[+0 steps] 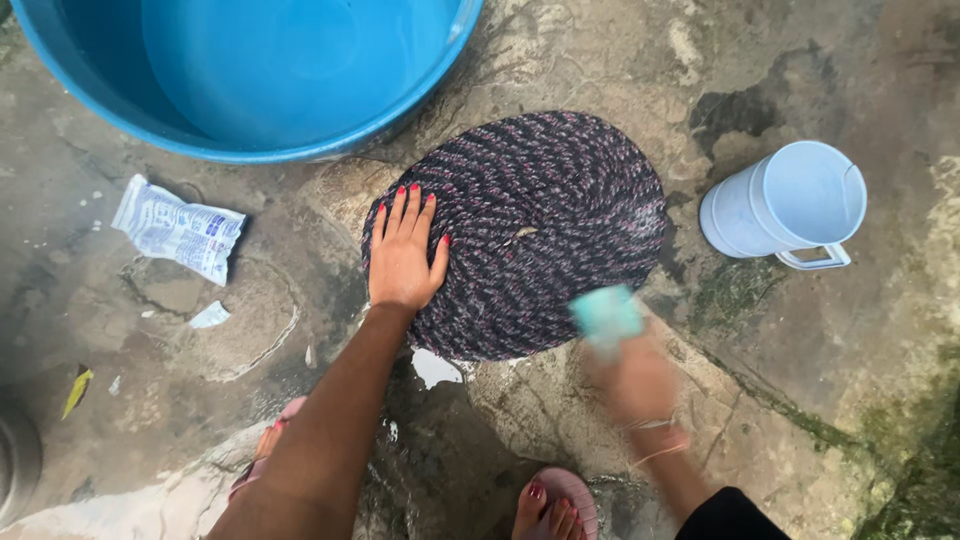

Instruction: The person washes a dark-colored circular woven rug on a concrete floor by pouring soapy water from a cup and scrubbing the surface with a small blue brush.

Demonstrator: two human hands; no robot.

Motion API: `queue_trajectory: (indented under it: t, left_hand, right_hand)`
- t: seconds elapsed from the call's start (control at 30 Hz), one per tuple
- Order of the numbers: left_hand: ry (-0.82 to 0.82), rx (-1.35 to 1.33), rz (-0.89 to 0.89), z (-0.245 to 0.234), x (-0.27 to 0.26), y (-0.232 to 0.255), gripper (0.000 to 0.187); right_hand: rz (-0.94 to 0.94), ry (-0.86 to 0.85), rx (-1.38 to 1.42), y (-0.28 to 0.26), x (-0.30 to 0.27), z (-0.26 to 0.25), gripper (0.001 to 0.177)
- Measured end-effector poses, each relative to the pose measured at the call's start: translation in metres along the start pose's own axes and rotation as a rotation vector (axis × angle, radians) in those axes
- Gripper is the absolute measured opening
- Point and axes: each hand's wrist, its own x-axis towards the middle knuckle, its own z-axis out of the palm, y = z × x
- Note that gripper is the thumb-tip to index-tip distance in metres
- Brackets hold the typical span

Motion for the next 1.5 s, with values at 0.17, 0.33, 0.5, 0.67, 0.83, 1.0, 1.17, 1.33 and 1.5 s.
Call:
queue_trajectory:
  t: [0.17, 0.33, 0.5, 0.67, 0.83, 1.0, 1.17, 1.33, 1.5]
  left_hand:
    - [-0.044, 0.022, 0.037, -0.005, 0.001, -0.003, 0.061]
    - [-0.094, 0.027, 0.108, -0.017, -0.002, -0.011, 0.064]
    - [-0.078, 0.020, 0.075, -0.013, 0.000, -0.013, 0.059]
    - [-0.037, -0.040, 0.010, -0.010, -0.005, -0.018, 0.053]
    - [-0.017, -0.051, 0.013, -0.007, -0.007, -0.020, 0.052]
    - [-0.007, -0.079, 0.022, -0.009, 0.000, -0.020, 0.053]
    - [0.022, -0.205, 0.000, -0.012, -0.005, -0.019, 0.046]
    - [0.034, -0.226, 0.010, -0.013, -0.005, -0.022, 0.046]
    - [0.028, -0.229, 0.013, -0.015, -0.003, -0.022, 0.048]
  right_hand:
    - [-0.770, -0.100, -0.018, -0.082, -0.047, 0.030, 0.031]
    - [0.077, -0.058, -0.028, 0.002, 0.098, -0.053, 0.080]
    - [0.139, 0.071, 0.098, -0.043, 0.076, -0.020, 0.072]
    - [-0.723, 0.033, -0.013, -0.115, -0.010, 0.024, 0.051]
    - [-0.152, -0.056, -0.011, -0.029, 0.110, -0.033, 0.053]
    - [-0.135, 0.201, -0.100, -0.033, 0.127, -0.041, 0.053]
    - [-0.488, 0.131, 0.073, -0.135, 0.015, 0.019, 0.048]
    - [-0.204, -0.108, -0.029, -0.065, 0.097, -0.025, 0.048]
    - [-0.276, 0.291, -0.216, -0.022, 0.129, -0.061, 0.054]
